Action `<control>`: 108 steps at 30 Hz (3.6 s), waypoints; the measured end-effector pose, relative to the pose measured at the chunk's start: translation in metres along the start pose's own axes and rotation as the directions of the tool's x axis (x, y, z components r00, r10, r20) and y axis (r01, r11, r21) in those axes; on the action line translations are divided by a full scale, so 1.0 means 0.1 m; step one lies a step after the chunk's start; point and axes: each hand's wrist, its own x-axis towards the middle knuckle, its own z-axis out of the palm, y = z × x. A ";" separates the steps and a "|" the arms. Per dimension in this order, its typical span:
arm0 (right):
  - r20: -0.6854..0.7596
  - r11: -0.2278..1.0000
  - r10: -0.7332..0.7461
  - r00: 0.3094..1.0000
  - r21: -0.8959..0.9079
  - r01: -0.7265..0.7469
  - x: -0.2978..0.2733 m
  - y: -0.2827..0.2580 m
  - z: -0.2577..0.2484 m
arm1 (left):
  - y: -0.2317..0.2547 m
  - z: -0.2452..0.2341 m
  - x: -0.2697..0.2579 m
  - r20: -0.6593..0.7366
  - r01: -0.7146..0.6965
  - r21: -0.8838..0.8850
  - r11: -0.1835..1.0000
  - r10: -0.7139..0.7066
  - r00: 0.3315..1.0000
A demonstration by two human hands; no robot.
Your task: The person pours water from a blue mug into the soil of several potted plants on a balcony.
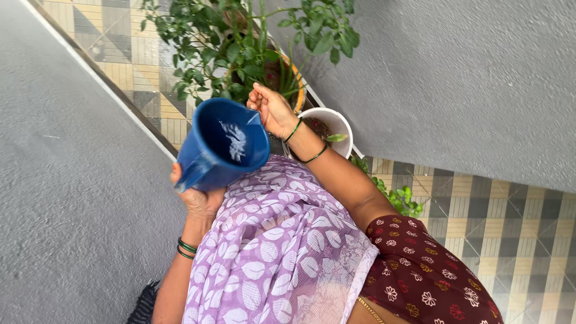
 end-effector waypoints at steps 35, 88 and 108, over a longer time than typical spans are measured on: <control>0.176 0.709 -0.083 0.981 -0.681 0.183 0.73 -1.37 0.75 | 0.19 -0.52 -0.05 -0.171 -0.097 -0.178 0.979 0.067 0.983; -0.235 -0.078 -0.670 0.704 -0.921 -0.381 -2.66 -0.99 -0.97 | -0.09 0.15 0.31 0.019 0.231 0.250 0.940 -0.244 0.970; -0.565 0.601 -0.795 0.221 -0.785 0.152 -2.32 0.61 -0.31 | 0.81 0.28 0.91 0.276 0.434 0.413 0.801 -0.564 0.778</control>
